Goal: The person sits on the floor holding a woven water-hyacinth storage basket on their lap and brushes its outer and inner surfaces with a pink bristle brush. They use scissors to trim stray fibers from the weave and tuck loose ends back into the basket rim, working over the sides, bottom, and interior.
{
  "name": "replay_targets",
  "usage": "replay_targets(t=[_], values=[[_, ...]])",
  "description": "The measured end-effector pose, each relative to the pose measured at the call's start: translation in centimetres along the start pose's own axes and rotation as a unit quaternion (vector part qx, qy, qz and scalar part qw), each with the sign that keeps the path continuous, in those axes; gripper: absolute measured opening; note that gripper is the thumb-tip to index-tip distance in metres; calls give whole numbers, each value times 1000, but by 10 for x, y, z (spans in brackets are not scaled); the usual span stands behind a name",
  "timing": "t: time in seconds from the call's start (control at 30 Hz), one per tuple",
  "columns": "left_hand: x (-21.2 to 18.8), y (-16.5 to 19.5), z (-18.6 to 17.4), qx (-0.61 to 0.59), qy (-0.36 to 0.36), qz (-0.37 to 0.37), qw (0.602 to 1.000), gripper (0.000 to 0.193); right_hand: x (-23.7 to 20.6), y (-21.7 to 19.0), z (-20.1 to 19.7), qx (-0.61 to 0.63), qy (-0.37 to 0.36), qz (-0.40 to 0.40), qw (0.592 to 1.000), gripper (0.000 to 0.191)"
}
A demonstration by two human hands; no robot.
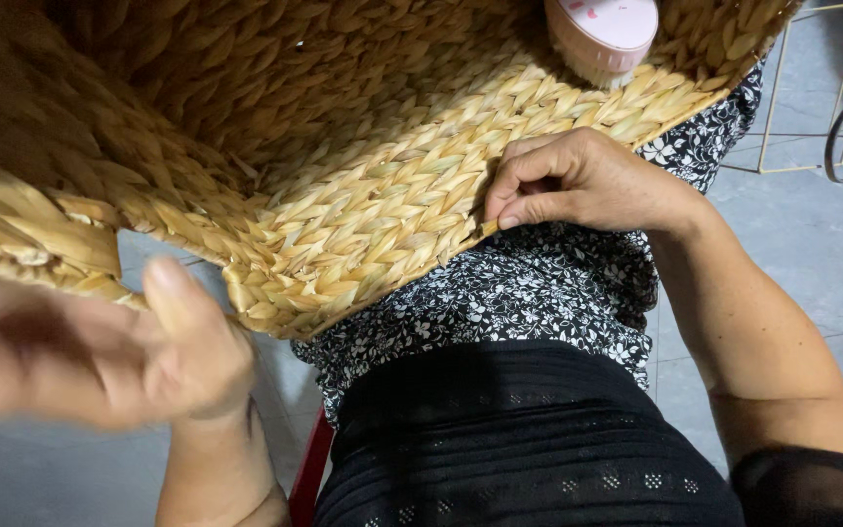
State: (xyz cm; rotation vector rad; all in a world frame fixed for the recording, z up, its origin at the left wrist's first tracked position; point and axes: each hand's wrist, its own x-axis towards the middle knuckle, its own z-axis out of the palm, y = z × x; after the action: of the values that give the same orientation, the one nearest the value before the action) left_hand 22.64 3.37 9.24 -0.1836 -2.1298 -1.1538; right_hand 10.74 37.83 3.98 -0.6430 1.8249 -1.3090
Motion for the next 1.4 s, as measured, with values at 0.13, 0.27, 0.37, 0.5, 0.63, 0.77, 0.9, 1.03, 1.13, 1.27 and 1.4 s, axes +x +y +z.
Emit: replay_targets(t=[0.13,0.27,0.37,0.5,0.63,0.77,0.9,1.03,1.13,1.27,1.4], values=[[17,35,-8,-132,-202,170,955,27,1,-3,1,-23,-1,17,1000,19],[-9,72,27,-238,-477,-129,836,24,2,-4,0,-30,4,10,999,17],[-35,65,63,-267,-452,-409,746,29,2,-2,0,-26,1,17,1000,16],[-48,46,88,-412,-384,-591,578,52,2,0,-2,-28,-2,14,1000,17],[-50,54,105,-459,-312,-674,487,73,3,1,-2,3,5,9,1000,17],[-51,55,106,-488,-258,-698,457,69,3,1,-1,-21,12,8,1000,20],[-55,50,114,-518,-199,-716,424,57,3,-1,-2,-15,11,-15,1000,19],[-59,47,118,-530,-174,-688,464,50,2,-4,-3,-33,15,5,999,17],[-63,49,118,-537,-163,-683,468,49,3,-6,-4,-24,6,-41,999,16],[-66,50,118,-538,-153,-677,478,49,5,-7,-5,-30,5,-14,999,16],[-66,51,119,-529,-160,-678,485,49,6,-9,-4,-43,11,9,999,15]])
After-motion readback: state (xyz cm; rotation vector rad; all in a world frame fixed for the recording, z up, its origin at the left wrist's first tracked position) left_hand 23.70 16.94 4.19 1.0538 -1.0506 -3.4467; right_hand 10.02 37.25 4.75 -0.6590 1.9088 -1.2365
